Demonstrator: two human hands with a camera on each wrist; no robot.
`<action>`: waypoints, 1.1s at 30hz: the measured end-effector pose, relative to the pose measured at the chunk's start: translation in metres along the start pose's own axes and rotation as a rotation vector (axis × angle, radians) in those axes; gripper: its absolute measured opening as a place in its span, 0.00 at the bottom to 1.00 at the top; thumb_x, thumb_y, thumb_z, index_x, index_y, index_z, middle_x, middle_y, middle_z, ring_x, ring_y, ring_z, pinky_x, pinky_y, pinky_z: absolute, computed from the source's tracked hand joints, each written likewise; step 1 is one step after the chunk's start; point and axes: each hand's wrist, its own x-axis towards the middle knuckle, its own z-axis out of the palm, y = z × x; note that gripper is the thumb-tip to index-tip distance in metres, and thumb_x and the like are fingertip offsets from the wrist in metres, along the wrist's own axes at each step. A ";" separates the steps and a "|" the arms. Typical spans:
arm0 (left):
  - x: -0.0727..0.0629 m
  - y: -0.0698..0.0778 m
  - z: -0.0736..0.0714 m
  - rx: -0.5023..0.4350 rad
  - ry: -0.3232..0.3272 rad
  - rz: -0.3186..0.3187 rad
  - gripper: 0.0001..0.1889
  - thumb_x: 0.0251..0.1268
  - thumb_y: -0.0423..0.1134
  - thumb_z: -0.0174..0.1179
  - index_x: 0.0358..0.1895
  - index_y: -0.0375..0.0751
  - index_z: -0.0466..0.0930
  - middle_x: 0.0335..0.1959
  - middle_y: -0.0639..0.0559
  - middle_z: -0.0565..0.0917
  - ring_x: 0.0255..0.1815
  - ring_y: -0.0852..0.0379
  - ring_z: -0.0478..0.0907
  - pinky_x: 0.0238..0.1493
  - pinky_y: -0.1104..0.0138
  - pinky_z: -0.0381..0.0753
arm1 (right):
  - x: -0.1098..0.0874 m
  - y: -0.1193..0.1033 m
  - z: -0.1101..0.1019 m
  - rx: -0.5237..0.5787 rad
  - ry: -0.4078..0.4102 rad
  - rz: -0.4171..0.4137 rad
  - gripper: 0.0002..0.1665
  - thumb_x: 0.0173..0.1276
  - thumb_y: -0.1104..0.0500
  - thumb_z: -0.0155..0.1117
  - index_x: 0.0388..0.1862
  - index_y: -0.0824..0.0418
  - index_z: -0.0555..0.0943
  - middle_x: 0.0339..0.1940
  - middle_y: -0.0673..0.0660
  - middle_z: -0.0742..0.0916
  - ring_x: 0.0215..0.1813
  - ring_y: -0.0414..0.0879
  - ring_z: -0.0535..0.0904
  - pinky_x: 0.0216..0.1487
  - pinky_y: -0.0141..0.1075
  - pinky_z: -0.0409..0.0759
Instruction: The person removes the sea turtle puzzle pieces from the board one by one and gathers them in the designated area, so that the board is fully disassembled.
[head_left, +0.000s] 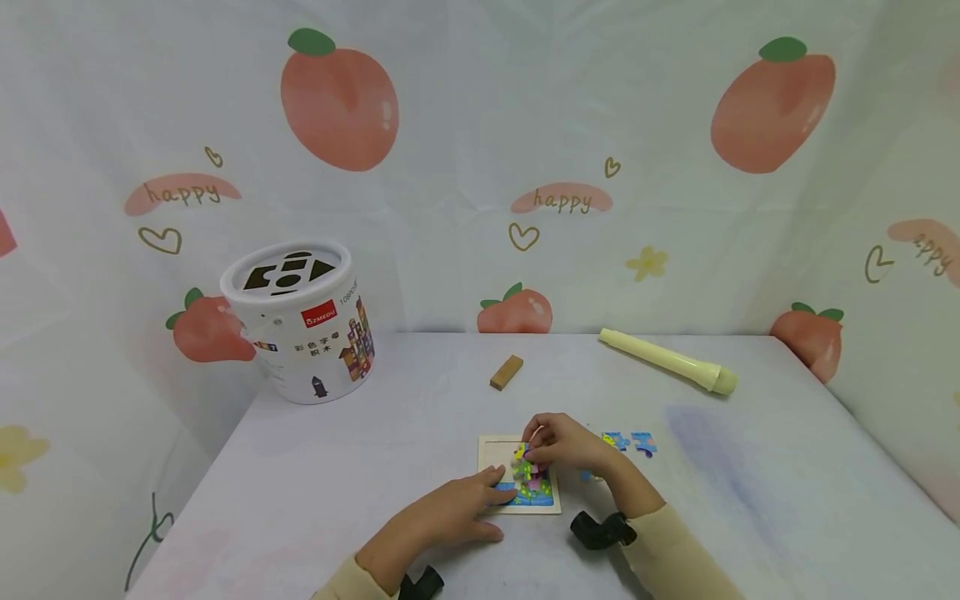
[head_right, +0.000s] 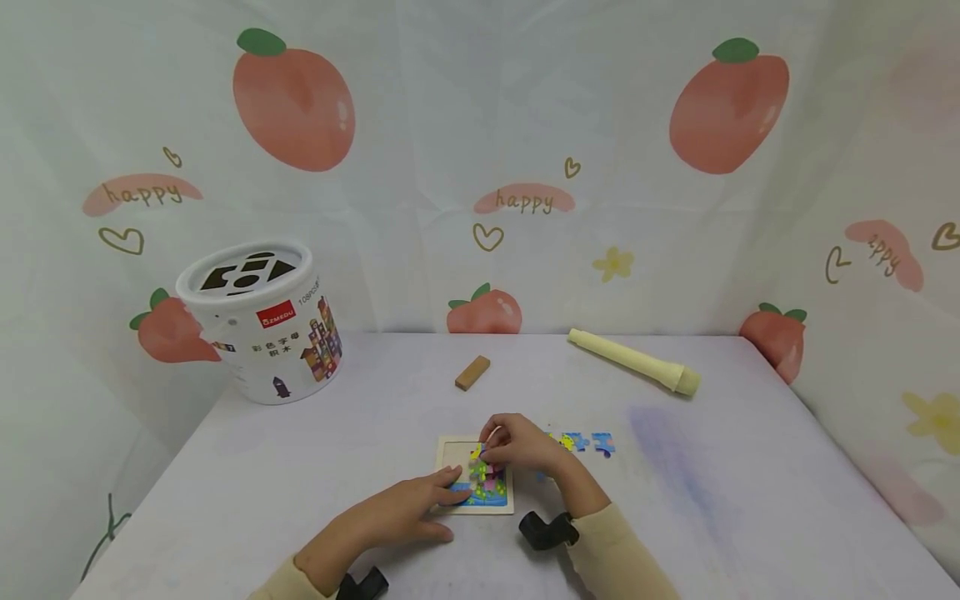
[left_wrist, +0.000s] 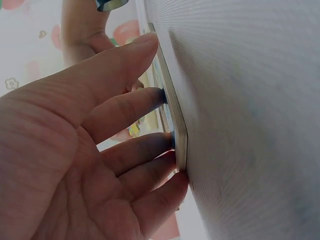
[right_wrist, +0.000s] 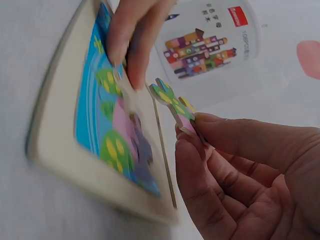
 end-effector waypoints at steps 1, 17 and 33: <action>0.000 0.000 0.000 -0.005 -0.003 -0.004 0.29 0.55 0.52 0.64 0.63 0.55 0.72 0.70 0.47 0.64 0.70 0.52 0.63 0.63 0.60 0.72 | -0.001 0.001 -0.002 0.010 0.003 0.002 0.13 0.61 0.61 0.65 0.42 0.66 0.75 0.27 0.52 0.81 0.29 0.41 0.77 0.34 0.33 0.82; 0.000 0.000 0.000 -0.036 0.003 -0.026 0.30 0.55 0.51 0.64 0.63 0.56 0.71 0.71 0.49 0.63 0.72 0.51 0.60 0.65 0.57 0.69 | -0.030 0.018 -0.026 0.025 0.061 0.012 0.14 0.62 0.60 0.64 0.42 0.68 0.75 0.28 0.55 0.83 0.28 0.43 0.78 0.32 0.33 0.80; -0.001 0.001 0.000 -0.070 0.004 -0.038 0.29 0.54 0.51 0.65 0.63 0.56 0.72 0.71 0.49 0.63 0.72 0.51 0.59 0.65 0.55 0.68 | -0.057 0.034 -0.046 0.052 0.097 -0.010 0.15 0.63 0.64 0.62 0.43 0.73 0.72 0.31 0.60 0.83 0.30 0.45 0.80 0.32 0.34 0.82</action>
